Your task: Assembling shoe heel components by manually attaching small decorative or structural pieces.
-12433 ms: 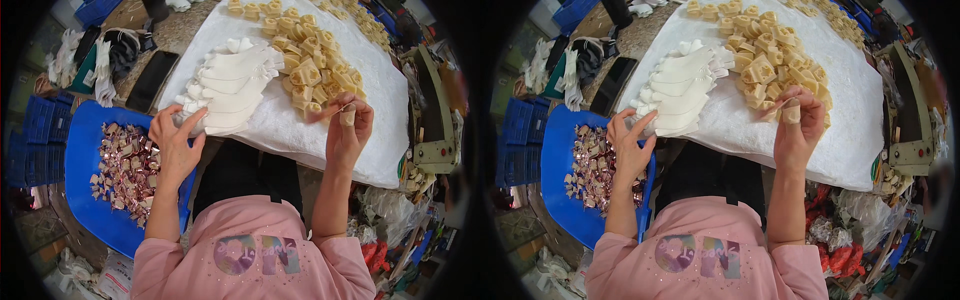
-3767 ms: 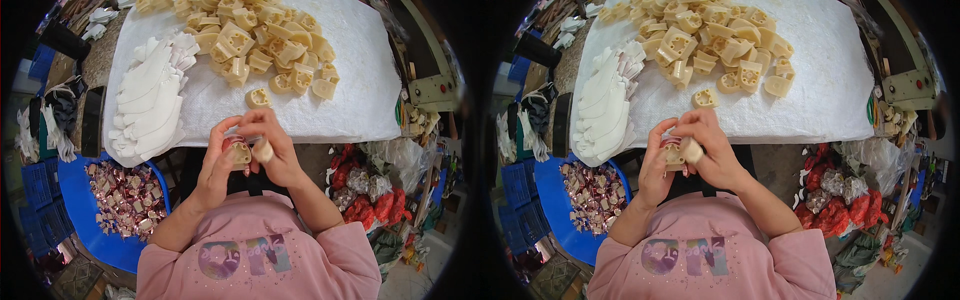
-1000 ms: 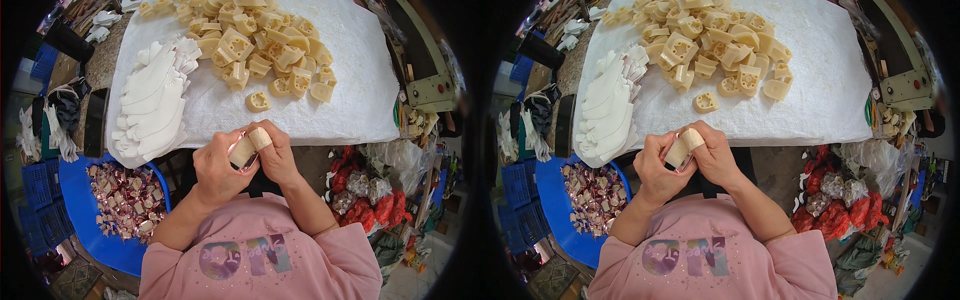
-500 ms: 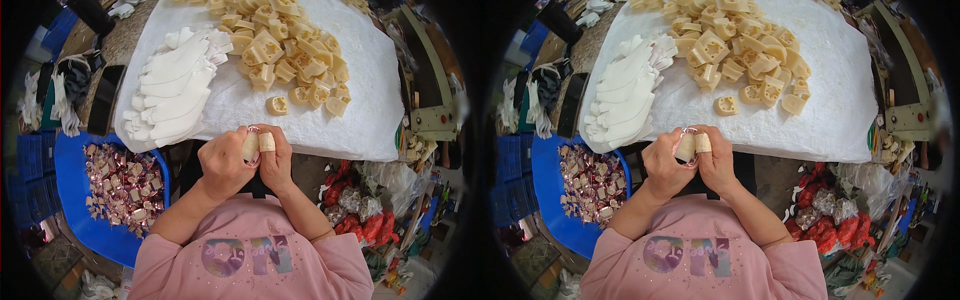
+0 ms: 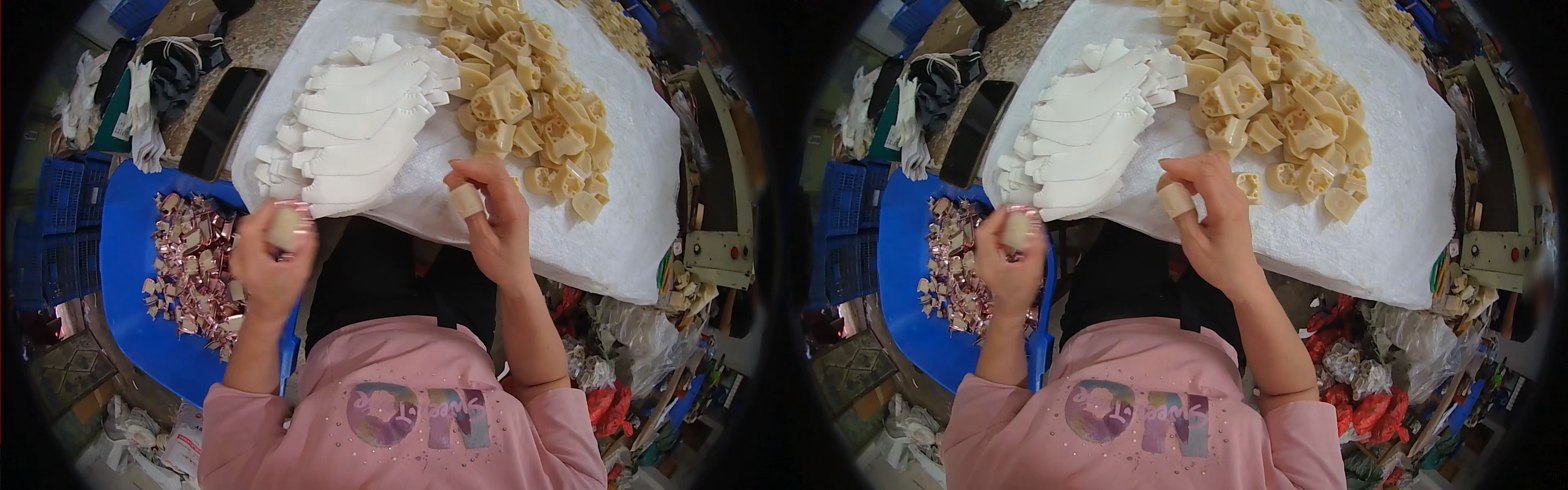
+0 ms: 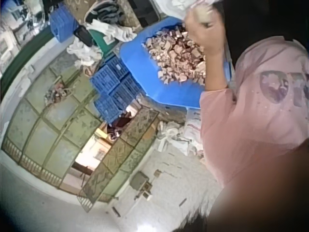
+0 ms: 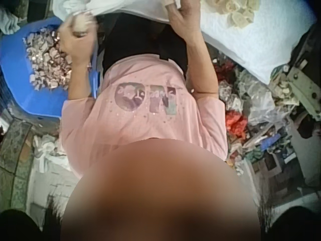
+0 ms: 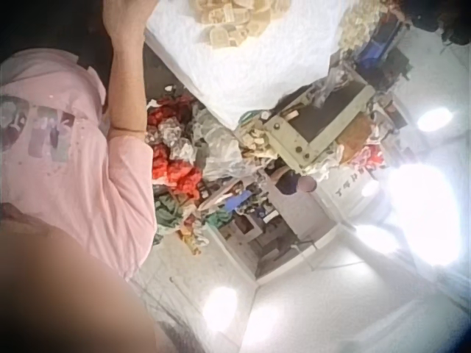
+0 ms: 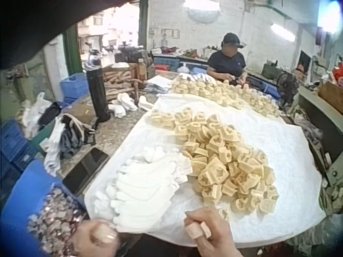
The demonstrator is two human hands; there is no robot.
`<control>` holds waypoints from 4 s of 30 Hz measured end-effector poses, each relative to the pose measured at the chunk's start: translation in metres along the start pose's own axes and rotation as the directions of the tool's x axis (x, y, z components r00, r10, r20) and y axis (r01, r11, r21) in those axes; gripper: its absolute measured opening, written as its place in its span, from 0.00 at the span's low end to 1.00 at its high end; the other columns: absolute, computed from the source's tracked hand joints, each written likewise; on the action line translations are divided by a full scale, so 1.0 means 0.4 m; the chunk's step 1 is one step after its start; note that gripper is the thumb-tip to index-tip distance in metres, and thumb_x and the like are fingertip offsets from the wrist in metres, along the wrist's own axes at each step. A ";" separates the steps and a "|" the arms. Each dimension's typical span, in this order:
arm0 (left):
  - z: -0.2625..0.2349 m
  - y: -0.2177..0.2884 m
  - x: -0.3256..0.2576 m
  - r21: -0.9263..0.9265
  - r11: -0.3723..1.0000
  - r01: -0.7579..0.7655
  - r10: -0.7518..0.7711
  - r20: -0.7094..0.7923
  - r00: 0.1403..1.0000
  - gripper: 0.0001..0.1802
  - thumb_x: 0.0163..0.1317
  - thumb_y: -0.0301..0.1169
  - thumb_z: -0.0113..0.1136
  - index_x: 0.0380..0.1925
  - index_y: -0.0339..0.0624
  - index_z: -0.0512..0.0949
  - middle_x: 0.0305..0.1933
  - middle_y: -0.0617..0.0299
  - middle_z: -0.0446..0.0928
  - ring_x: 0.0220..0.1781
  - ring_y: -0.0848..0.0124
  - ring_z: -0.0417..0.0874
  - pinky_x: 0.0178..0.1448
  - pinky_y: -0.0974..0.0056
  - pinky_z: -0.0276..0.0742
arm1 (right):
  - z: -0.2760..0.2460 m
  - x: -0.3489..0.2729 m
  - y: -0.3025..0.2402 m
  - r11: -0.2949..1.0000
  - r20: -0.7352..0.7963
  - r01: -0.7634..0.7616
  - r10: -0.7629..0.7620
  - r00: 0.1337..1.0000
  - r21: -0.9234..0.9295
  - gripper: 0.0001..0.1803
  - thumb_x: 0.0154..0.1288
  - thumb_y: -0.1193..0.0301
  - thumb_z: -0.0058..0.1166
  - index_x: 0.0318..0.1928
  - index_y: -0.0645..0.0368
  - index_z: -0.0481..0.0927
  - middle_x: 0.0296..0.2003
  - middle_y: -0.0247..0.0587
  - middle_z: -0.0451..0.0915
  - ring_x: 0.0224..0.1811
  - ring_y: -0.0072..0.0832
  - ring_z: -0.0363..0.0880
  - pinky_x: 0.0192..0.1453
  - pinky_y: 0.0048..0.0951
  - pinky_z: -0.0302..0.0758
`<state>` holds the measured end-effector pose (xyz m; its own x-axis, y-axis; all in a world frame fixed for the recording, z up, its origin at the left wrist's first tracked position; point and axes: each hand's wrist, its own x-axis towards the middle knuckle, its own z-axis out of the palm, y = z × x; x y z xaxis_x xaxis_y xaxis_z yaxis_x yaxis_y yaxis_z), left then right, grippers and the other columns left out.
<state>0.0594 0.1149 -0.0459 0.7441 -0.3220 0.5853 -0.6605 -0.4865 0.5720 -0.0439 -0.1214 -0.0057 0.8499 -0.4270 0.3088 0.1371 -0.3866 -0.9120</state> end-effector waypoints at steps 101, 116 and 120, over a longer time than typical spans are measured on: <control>0.137 0.329 0.061 -0.645 -0.058 0.762 -0.009 0.763 0.646 0.22 0.72 0.34 0.39 0.54 0.25 0.67 0.51 0.53 0.74 0.49 0.72 0.76 0.52 0.68 0.71 | -0.056 -0.094 -0.023 0.840 -0.197 0.484 -0.532 0.823 -0.246 0.25 0.46 0.87 0.54 0.48 0.58 0.73 0.44 0.47 0.75 0.42 0.42 0.75 0.43 0.36 0.74; 0.130 0.355 0.044 -0.709 0.172 0.684 -0.088 0.680 0.728 0.23 0.73 0.36 0.36 0.54 0.26 0.69 0.41 0.60 0.77 0.38 0.80 0.74 0.42 0.76 0.69 | -0.052 -0.086 -0.020 0.791 -0.163 0.449 -0.551 0.819 -0.415 0.25 0.40 0.84 0.57 0.45 0.58 0.74 0.39 0.43 0.76 0.37 0.40 0.70 0.40 0.36 0.69; 0.137 0.310 0.033 -0.680 0.413 0.606 0.052 0.682 0.729 0.23 0.72 0.37 0.35 0.55 0.28 0.68 0.33 0.60 0.78 0.31 0.80 0.74 0.37 0.75 0.69 | -0.061 -0.084 -0.015 0.753 -0.139 0.416 -0.550 0.824 -0.510 0.25 0.37 0.80 0.60 0.43 0.55 0.75 0.35 0.37 0.77 0.33 0.35 0.66 0.39 0.37 0.59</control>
<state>-0.0072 0.0060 0.0012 0.5766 -0.8144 0.0647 0.1095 0.1556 0.9817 -0.0856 -0.1249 -0.0040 0.5538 -0.2528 0.7934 0.1976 -0.8857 -0.4202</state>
